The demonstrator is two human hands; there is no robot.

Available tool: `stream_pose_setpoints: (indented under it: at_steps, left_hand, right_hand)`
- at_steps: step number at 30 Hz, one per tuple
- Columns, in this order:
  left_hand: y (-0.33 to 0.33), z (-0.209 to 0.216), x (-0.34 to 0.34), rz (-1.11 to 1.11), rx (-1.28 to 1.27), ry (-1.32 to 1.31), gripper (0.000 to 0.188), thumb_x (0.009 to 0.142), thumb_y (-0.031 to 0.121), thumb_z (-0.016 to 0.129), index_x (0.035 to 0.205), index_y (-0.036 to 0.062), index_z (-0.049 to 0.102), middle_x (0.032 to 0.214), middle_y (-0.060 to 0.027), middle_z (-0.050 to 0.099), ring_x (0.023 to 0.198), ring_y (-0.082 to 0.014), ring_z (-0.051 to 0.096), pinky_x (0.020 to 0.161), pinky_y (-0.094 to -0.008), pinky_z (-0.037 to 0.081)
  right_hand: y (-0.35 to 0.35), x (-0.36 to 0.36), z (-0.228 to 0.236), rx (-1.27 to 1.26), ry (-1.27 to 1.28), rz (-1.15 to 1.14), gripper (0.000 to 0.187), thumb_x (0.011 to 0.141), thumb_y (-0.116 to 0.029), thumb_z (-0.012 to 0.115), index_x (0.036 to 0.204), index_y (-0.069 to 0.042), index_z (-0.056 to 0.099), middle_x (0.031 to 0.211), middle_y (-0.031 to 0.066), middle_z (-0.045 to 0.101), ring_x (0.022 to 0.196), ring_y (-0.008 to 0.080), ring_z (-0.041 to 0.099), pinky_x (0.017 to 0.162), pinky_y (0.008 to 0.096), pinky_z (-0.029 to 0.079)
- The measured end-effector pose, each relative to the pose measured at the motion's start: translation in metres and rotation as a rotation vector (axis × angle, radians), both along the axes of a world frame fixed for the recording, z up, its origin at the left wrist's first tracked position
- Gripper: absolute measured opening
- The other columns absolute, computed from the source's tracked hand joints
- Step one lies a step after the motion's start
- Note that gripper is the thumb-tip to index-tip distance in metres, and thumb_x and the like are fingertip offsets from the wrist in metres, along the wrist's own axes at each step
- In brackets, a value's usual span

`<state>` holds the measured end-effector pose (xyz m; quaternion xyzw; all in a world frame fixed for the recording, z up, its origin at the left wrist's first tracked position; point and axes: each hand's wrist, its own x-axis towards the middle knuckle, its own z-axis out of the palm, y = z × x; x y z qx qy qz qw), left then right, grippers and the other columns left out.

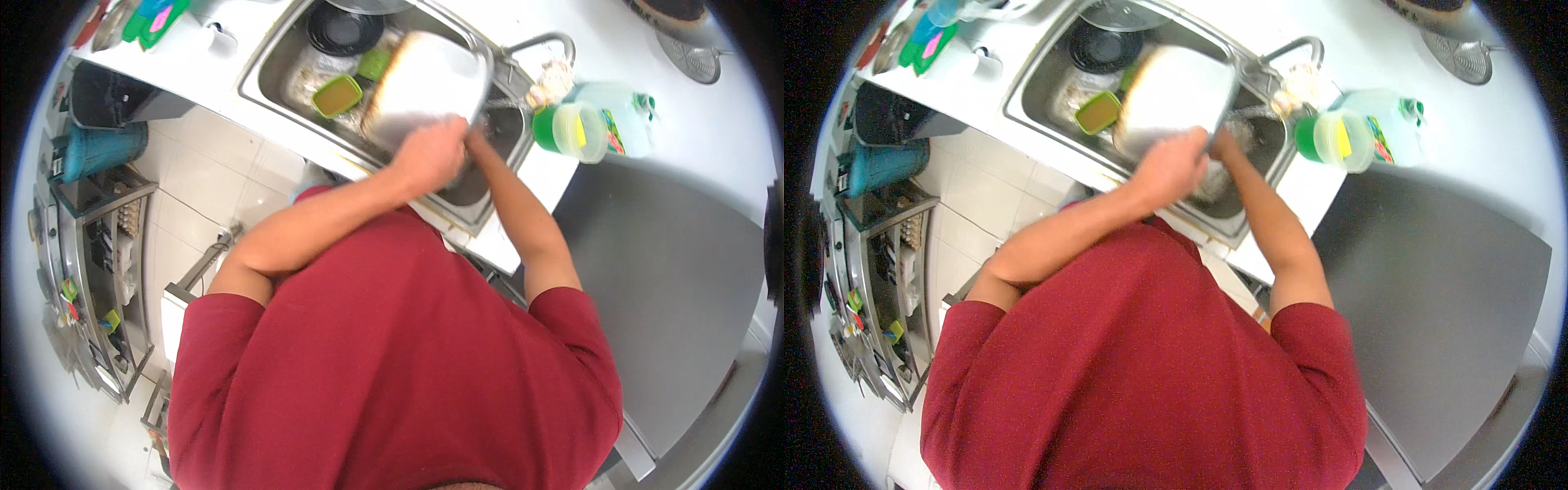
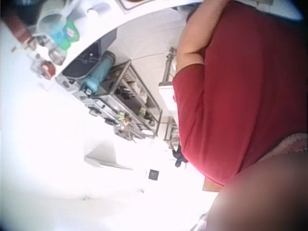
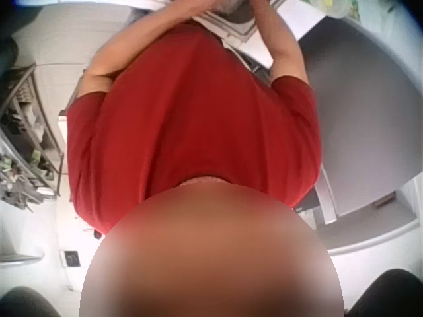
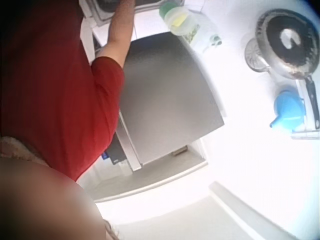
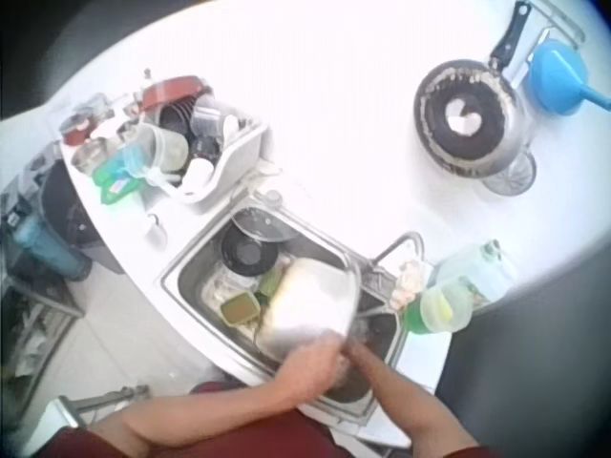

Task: The person washes rice in a metal bowl under running water at a kitchen sink, repeatedly rinsing and draining the water. They then scoop rice from a zip-top bag into the bowl and continue rinsing.

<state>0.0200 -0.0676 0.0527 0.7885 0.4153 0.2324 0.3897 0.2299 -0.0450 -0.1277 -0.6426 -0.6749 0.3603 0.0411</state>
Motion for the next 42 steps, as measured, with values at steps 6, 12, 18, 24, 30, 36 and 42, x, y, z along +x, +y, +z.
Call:
stream_pose_setpoints:
  at_steps: [6,12,18,24,30,36,42]
  left_hand:
    - [0.017,-0.002,-0.008,0.081,-0.059,-0.087,0.025,0.087,0.014,0.063,0.094,-0.0014,0.045,0.078,-0.0273,0.061,0.08,-0.049,0.059,0.069,-0.0548,0.046]
    - [0.022,0.004,-0.005,0.132,-0.046,-0.152,0.026,0.087,0.015,0.064,0.093,-0.0015,0.045,0.077,-0.0263,0.062,0.078,-0.0485,0.06,0.068,-0.0539,0.046]
    - [0.036,0.004,-0.02,0.232,-0.078,-0.162,0.026,0.088,0.018,0.065,0.09,-0.0015,0.047,0.071,-0.0231,0.062,0.07,-0.0446,0.061,0.064,-0.0503,0.047]
    - [0.053,-0.001,-0.035,0.279,-0.137,-0.192,0.032,0.083,0.023,0.07,0.081,-0.0004,0.048,0.064,-0.0177,0.058,0.058,-0.0342,0.058,0.058,-0.042,0.047]
    - [0.086,-0.017,-0.06,0.555,-0.473,-0.526,0.014,0.084,0.013,0.068,0.089,0.003,0.06,0.072,0.0017,0.056,0.062,-0.0054,0.048,0.054,-0.0244,0.039]
    - [0.098,-0.045,-0.065,0.468,-0.576,-0.605,0.007,0.085,0.008,0.068,0.087,0.0045,0.063,0.079,-0.0004,0.063,0.066,-0.0071,0.055,0.061,-0.0228,0.043]
    - [0.106,-0.07,-0.059,0.415,-0.735,-0.621,0.007,0.081,0.0,0.061,0.087,0.0037,0.063,0.079,-0.0006,0.063,0.067,-0.0077,0.056,0.062,-0.0249,0.045]
  right_hand:
    - [-0.044,0.06,0.053,0.075,-0.607,0.332,0.026,0.081,-0.014,0.061,0.107,-0.015,0.066,0.101,0.0164,0.065,0.098,0.0357,0.061,0.083,0.0461,0.05]
    - [-0.021,0.032,0.068,0.373,-0.534,0.265,0.025,0.082,-0.014,0.058,0.104,-0.013,0.068,0.099,0.0137,0.067,0.105,0.0331,0.058,0.08,0.0431,0.047]
    - [-0.041,0.03,0.076,-0.092,-0.917,0.217,0.021,0.079,-0.015,0.06,0.096,-0.014,0.073,0.094,0.0087,0.069,0.101,0.0288,0.055,0.08,0.0435,0.041]
    - [-0.051,0.031,0.076,0.383,-0.708,0.049,0.023,0.077,-0.016,0.063,0.098,-0.015,0.073,0.096,0.0083,0.066,0.1,0.0291,0.055,0.08,0.044,0.042]
    - [-0.104,0.02,0.069,0.139,-0.664,-0.048,0.027,0.079,-0.017,0.064,0.105,-0.015,0.072,0.099,0.0141,0.064,0.1,0.0325,0.057,0.084,0.0446,0.047]
    - [-0.102,0.038,0.109,0.233,-0.36,-0.546,0.031,0.078,-0.015,0.064,0.107,-0.005,0.061,0.101,0.0216,0.062,0.097,0.0394,0.061,0.088,0.0455,0.05]
    - [-0.116,0.046,0.133,0.304,0.025,-1.02,0.033,0.079,-0.017,0.068,0.105,0.0,0.058,0.095,0.0181,0.065,0.088,0.0309,0.064,0.083,0.0394,0.051]
